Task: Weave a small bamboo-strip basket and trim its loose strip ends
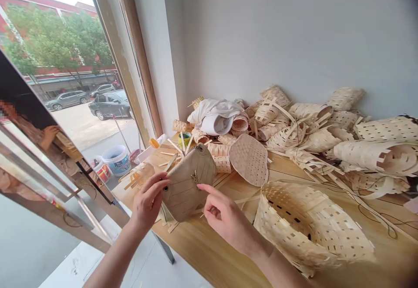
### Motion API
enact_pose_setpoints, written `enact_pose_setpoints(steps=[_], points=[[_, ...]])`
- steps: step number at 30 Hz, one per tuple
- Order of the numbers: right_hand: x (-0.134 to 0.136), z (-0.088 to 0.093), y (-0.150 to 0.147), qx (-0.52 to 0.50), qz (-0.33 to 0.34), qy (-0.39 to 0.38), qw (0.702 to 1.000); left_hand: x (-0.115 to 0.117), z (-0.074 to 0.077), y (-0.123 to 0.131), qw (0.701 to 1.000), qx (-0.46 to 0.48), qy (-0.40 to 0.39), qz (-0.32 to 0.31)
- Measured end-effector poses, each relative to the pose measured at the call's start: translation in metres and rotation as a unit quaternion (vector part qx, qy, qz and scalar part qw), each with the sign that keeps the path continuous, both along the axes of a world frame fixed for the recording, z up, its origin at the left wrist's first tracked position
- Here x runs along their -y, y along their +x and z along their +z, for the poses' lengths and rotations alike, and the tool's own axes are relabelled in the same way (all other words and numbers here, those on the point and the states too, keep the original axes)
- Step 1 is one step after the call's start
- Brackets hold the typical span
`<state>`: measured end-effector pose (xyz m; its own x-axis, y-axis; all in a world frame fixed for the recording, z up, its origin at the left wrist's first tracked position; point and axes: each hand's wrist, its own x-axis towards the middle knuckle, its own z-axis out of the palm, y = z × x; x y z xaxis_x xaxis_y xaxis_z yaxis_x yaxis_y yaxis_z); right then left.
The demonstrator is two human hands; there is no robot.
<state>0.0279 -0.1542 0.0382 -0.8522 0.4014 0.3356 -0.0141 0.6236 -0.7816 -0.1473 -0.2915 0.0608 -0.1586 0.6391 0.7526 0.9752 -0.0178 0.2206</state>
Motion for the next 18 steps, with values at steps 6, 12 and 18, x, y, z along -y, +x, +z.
enact_pose_setpoints(steps=[6, 12, 18], points=[[0.007, -0.053, -0.014, 0.083, -0.003, 0.027, 0.996, -0.014, -0.028, 0.006, 0.979, 0.071, 0.125, 0.144], [0.008, -0.073, -0.011, 0.092, -0.004, 0.058, 0.994, -0.007, -0.024, -0.002, 0.979, 0.143, 0.055, 0.133], [0.009, -0.082, 0.004, 0.066, 0.022, 0.069, 0.995, -0.009, -0.046, -0.001, 0.954, 0.199, 0.114, 0.191]])
